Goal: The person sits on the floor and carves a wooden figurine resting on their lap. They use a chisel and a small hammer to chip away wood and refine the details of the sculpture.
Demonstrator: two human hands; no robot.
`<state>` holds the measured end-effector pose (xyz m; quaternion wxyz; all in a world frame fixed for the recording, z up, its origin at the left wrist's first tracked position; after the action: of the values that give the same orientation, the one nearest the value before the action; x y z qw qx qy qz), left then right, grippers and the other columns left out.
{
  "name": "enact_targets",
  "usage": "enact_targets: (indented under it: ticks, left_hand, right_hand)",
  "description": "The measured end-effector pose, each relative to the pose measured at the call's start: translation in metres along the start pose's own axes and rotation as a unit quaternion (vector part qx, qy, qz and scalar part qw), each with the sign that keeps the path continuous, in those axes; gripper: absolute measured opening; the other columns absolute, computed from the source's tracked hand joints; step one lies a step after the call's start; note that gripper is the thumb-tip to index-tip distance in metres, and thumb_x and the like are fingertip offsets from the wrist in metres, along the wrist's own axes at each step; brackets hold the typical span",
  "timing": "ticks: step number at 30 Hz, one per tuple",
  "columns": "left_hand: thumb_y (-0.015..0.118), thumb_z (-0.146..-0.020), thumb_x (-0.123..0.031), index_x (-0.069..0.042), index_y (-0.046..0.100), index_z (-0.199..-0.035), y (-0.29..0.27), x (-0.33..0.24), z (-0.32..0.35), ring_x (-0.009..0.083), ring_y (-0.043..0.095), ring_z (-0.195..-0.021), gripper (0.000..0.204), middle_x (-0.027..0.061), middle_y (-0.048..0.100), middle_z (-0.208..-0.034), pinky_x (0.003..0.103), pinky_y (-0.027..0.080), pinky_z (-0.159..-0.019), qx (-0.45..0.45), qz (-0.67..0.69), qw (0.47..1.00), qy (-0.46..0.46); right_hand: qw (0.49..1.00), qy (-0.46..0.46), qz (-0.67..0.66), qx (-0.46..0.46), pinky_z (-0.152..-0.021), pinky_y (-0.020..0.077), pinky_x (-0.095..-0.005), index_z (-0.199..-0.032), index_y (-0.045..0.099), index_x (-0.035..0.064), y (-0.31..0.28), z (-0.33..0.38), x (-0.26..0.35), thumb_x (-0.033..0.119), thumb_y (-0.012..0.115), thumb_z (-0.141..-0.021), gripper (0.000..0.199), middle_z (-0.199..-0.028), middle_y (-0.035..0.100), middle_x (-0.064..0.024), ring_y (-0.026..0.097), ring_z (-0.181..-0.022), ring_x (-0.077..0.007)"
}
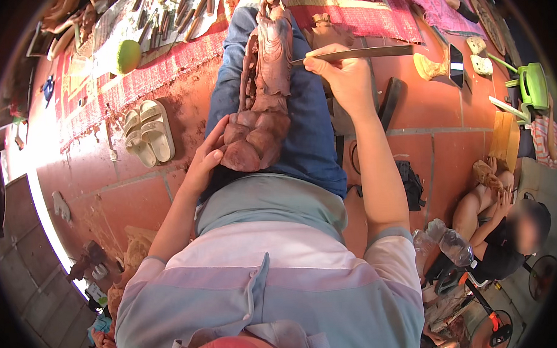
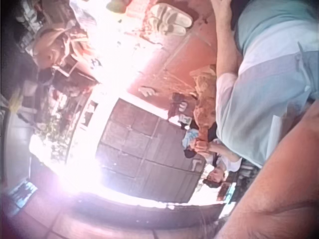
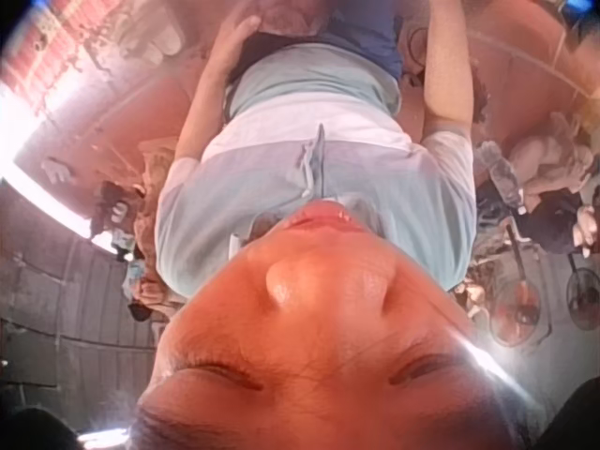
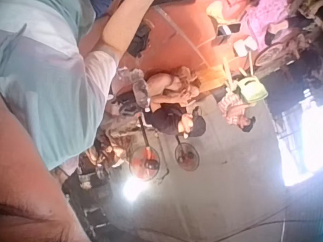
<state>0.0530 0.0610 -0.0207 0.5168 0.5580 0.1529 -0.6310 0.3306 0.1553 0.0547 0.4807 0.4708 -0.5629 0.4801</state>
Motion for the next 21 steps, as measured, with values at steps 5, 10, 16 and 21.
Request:
enact_targets:
  ticks: [5,10,16,21]
  left_hand:
    - [0.064,-0.089,-0.035,-0.009,0.029,-0.152,0.008,-0.027,-0.001,0.0303,0.033,-0.141,0.076,0.0178,0.029,-0.155,0.041,0.028,-0.113,-0.032,-0.103,0.991,0.082]
    - [0.052,-0.096,-0.037,-0.008,0.056,-0.136,0.049,-0.075,0.002,0.0351,0.032,-0.141,0.049,0.0204,0.025,-0.156,0.044,0.026,-0.114,0.036,-0.472,0.844,0.253]
    - [0.058,-0.095,-0.035,-0.001,0.052,-0.136,0.005,-0.033,0.018,0.0305,0.039,-0.137,0.054,0.0195,0.033,-0.153,0.044,0.029,-0.113,-0.033,-0.122,0.975,0.184]
    - [0.081,-0.079,-0.025,-0.005,0.021,-0.153,0.021,0.003,0.024,0.0299,0.033,-0.141,0.097,0.0182,0.034,-0.152,0.04,0.025,-0.116,-0.067,-0.047,0.993,0.081]
  right_hand:
    - [0.998,0.053,-0.028,-0.03,-0.078,0.0591,-0.0294,-0.105,0.061,-0.0043,-0.015,0.014,0.001,0.013,0.06,-0.097,0.02,-0.087,0.066,-0.01,0.067,-0.082,-0.015]
    - [0.991,0.054,-0.087,-0.083,-0.08,0.0602,-0.0333,-0.111,0.056,-0.0034,-0.031,0.019,-0.007,0.011,0.055,-0.099,0.019,-0.091,0.064,-0.0117,0.068,-0.084,-0.0187]
    - [0.992,0.058,-0.102,-0.048,-0.079,0.0584,-0.0299,-0.102,0.061,-0.0034,-0.004,0.03,0.01,0.002,0.064,-0.092,0.012,-0.091,0.067,-0.0118,0.068,-0.086,-0.0175]
    - [0.996,0.033,-0.065,0.054,-0.087,0.0502,-0.0297,-0.089,0.069,0.0005,0.06,0.07,0.031,0.003,0.076,-0.08,0.012,-0.09,0.07,-0.0068,0.064,-0.097,-0.0168]
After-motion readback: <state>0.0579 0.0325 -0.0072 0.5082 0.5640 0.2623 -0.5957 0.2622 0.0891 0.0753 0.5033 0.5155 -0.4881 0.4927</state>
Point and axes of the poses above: each hand's wrist, its own z-axis away from the middle knuckle, its own y-axis out of the palm, x = y × z, the point moved 9 cm from there along -z, towards the middle knuckle
